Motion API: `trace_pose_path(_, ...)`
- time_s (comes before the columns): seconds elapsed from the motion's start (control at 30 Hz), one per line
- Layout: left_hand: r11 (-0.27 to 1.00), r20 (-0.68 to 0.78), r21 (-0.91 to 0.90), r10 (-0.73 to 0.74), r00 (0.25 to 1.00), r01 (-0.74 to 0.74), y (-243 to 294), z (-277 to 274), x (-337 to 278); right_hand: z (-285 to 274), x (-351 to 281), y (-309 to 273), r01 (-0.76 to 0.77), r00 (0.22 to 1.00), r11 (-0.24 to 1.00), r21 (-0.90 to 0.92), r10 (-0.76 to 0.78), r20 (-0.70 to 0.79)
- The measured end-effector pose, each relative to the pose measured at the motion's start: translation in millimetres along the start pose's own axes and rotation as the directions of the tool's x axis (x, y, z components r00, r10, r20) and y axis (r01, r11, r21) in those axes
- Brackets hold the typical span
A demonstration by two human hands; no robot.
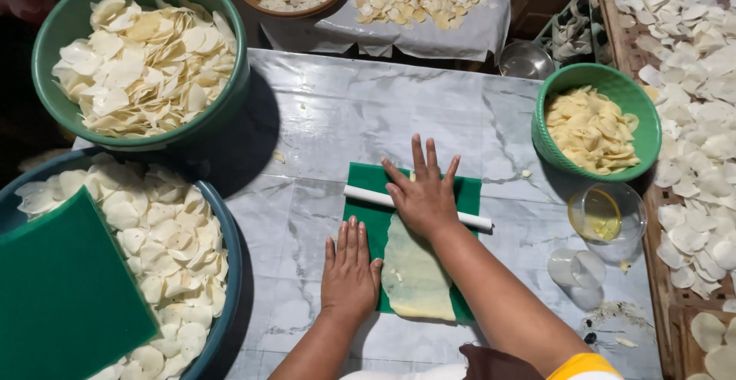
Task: Rolling out thin sheets of dough on a silicone mat using a rolling pin.
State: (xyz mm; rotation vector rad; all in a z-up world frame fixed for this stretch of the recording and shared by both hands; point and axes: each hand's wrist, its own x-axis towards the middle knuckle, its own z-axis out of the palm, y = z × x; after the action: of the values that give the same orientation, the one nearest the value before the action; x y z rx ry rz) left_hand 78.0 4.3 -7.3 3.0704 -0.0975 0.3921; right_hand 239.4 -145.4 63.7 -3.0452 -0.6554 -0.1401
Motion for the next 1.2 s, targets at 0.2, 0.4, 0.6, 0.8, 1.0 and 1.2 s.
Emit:
trace_pose_path(0.2,1.000,-0.007,-0.025,-0.015,1.000,0.014,-1,1,0,-14,-14,18,0.064,0.983,0.936,0.346,0.001,-0.184)
trace_pose_path(0.4,0.999,0.019,-0.028,-0.019,1.000,0.020,0,0,4,9,-94,62,-0.079,0.985,0.993,0.090,0.092,-0.149)
trace_pose_path(0.6,0.996,0.298,-0.089,0.043,0.953,-0.017,-8,-19,20,-17,-84,79,0.175,0.909,0.983,0.048,-0.142,-0.392)
trace_pose_path(0.8,0.946,-0.415,-0.272,0.053,0.908,-0.180,-18,-59,138,23,-65,108,0.207,0.875,0.974,-0.087,-0.224,-0.429)
trace_pose_path(1.0,0.951,0.367,-0.304,0.064,0.928,0.054,-10,-30,171,35,-45,110,0.063,0.909,0.996,-0.064,-0.084,-0.409)
trace_pose_path(1.2,0.967,0.068,-0.251,0.065,0.996,-0.046,-8,-24,159,36,-62,89,-0.112,0.945,0.994,0.009,0.109,-0.307)
